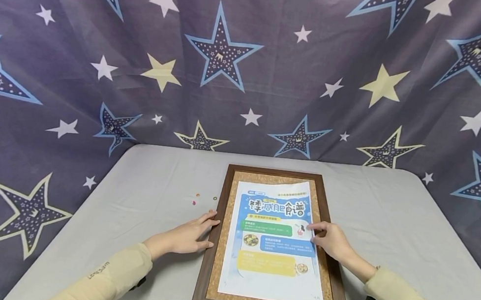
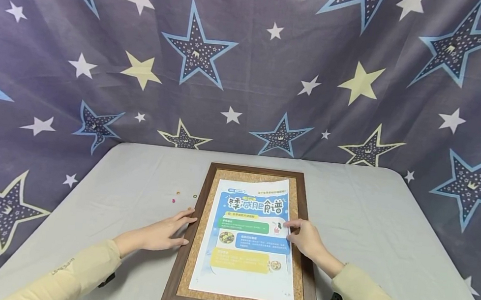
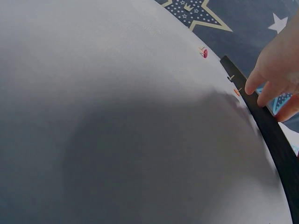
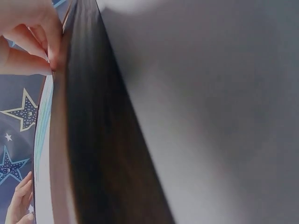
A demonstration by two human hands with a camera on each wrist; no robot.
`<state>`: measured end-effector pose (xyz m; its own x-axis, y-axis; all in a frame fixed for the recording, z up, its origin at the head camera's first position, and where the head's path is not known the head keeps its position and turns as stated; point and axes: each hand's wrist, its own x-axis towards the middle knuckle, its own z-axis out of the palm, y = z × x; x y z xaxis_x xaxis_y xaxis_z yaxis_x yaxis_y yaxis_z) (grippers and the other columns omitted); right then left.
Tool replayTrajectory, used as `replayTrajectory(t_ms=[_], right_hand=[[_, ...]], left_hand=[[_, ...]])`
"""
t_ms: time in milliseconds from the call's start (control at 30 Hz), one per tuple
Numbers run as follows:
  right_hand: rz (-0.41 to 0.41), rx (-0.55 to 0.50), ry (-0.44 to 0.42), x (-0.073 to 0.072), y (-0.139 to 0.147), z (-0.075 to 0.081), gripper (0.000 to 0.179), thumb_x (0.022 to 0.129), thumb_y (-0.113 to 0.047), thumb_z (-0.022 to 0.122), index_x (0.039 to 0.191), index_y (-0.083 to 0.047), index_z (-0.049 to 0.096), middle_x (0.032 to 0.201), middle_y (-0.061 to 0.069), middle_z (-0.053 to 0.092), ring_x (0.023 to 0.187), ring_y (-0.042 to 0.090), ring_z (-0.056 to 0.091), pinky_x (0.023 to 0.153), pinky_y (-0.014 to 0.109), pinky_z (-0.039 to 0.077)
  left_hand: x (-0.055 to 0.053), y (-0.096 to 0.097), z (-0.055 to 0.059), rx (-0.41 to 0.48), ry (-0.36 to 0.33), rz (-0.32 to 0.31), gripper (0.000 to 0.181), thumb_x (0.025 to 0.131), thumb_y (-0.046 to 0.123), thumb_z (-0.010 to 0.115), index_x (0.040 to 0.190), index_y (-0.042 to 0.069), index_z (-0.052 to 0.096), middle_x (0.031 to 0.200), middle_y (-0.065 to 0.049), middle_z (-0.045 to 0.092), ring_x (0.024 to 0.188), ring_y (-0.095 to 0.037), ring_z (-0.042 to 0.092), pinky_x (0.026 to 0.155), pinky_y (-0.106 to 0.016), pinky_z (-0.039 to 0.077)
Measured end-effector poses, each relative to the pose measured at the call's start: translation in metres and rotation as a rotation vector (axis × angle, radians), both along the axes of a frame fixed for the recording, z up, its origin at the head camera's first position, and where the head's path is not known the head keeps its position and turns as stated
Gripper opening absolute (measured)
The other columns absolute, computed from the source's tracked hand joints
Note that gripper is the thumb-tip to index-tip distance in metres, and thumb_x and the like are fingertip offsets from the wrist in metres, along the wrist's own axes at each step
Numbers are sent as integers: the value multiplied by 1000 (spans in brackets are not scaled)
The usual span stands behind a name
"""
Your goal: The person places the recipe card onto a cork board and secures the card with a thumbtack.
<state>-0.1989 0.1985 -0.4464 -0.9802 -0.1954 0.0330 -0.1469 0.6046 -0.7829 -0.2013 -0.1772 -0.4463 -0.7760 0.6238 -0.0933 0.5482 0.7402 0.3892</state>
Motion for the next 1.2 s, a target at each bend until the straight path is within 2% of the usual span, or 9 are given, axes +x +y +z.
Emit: replayTrajectory(t_ms=[400,533,700,833,967,1200], right_hand=[[16,47,47,1,2,-1,26,74,9,59,99,10,61,94,20,56,64,15,53,50,22,43],[46,62,108,0,2,-1,29,72,10,61,101,11,59,97,21,53,69,18,52,53,23,44],[90,113,203,0,5,-3,34,73,8,63,107,11,57,112,28,46,81,25,54,61,28,48],[162,209,267,0,9,-3,36,78,-2,64,111,8,56,119,27,44,94,32,52,73,39,47],[271,295,291,0,15,0,45,79,-15,65,117,6,52,127,28,39,113,43,41,85,51,40],[426,387,301,0,26,0,58,80,-30,64,123,6,47,131,28,36,115,46,38,89,57,33]], left_hand=[[0,0,0,-2,-3,-5,56,88,29,52,133,0,35,144,-18,17,127,-37,25,98,-50,29],[0,1,1,-6,-7,0,56,88,30,52,133,1,35,144,-18,17,127,-36,24,99,-49,28],[0,1,2,-4,-2,-3,57,88,29,53,133,-1,35,143,-18,18,127,-36,25,99,-49,28],[1,1,2,-5,-5,-3,56,88,29,52,133,-1,35,144,-18,17,127,-36,25,99,-49,28],[1,1,2,-6,-9,-1,56,88,29,52,133,0,35,144,-17,17,128,-35,24,99,-49,28],[1,0,0,-6,-5,0,56,88,30,52,133,1,35,144,-17,17,128,-35,23,99,-49,28]])
